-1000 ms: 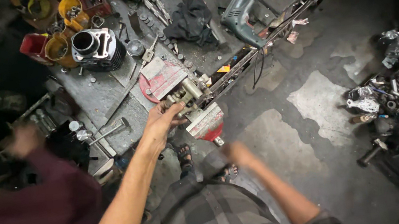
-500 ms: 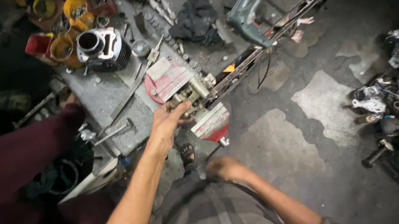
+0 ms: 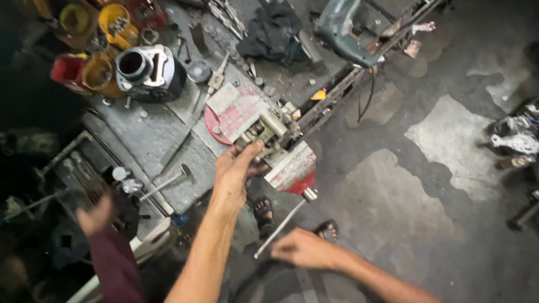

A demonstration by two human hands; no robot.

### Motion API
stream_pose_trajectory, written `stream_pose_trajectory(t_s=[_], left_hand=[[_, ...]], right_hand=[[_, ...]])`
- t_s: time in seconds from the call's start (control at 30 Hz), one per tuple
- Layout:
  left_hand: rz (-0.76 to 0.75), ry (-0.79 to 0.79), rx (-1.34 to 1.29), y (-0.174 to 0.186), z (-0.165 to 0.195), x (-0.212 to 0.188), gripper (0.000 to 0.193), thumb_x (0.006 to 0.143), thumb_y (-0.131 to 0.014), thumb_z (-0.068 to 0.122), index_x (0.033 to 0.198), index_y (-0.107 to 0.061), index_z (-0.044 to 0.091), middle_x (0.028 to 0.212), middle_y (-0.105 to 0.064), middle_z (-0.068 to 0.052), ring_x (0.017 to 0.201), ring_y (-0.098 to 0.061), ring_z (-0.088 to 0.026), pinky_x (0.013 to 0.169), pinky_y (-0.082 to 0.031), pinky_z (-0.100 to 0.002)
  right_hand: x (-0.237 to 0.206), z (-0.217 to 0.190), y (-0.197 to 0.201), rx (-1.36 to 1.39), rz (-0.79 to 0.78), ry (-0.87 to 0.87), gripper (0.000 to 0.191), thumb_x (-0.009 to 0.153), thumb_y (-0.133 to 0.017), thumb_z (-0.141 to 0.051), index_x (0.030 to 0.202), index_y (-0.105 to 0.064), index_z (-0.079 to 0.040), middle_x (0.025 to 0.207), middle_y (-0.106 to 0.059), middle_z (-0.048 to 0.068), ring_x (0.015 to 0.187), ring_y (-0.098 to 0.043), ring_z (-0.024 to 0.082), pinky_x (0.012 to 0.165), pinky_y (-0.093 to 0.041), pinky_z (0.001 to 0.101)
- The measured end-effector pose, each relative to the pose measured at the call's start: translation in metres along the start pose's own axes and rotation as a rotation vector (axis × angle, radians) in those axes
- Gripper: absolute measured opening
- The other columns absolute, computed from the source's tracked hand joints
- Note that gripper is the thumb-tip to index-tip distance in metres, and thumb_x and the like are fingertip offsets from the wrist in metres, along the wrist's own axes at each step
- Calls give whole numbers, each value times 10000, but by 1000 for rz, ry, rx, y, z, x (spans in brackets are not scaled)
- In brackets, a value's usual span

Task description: The person works on a small engine cylinder head clamped in a bench vise. They wipe parts with a cloth, use a power drill, tighten bolts on the head with a wrench, handle and reposition the head, and file a metal component at the end.

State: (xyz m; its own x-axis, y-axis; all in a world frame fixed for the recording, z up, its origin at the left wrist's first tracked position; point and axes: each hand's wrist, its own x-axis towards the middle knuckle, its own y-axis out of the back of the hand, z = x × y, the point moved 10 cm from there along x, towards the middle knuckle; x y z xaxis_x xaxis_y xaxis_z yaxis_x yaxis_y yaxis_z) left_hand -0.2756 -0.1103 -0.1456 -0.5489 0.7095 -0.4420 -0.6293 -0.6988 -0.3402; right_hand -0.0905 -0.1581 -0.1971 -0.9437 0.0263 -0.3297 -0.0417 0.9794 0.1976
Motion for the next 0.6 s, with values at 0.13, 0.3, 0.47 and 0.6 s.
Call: stream_pose_trajectory(t_s=[0.13,0.3,0.47,0.6], left_hand=[[25,16,10,-3,5,-3,289,883,-764,214,1075,-719,2,998,-768,-94,853,-731,-163,681,-607,-306],[11,-7,-13,-7,10,-9,301,866,-770,216,1084,-712,17,1001,-769,-73,882,-747,-148,690,-591,-291],[18,23,-28,-6,9,-11,299,873,-772,226,1076,-709,16,1000,-765,-86,865,-731,-159,721,-600,-310],[41,24,-59,-3,5,-10,299,863,-780,226,1075,-695,33,1016,-751,-66,895,-725,-152,738,-604,-309]], right_hand=[[-73,-37,130,-39,359,442,165,793,-755,-109,927,-759,-15,917,-784,97,806,-744,225,729,-584,339],[-51,27,185,-47,779,-135,307,773,-699,-161,1047,-765,-39,997,-761,131,916,-714,277,828,-549,390],[-4,-29,8,-11,82,118,191,924,-697,-196,1014,-762,-41,905,-754,140,831,-725,243,807,-560,371],[-67,1,153,190,481,80,159,817,-634,-112,809,-780,-49,678,-756,85,581,-716,164,550,-584,328]])
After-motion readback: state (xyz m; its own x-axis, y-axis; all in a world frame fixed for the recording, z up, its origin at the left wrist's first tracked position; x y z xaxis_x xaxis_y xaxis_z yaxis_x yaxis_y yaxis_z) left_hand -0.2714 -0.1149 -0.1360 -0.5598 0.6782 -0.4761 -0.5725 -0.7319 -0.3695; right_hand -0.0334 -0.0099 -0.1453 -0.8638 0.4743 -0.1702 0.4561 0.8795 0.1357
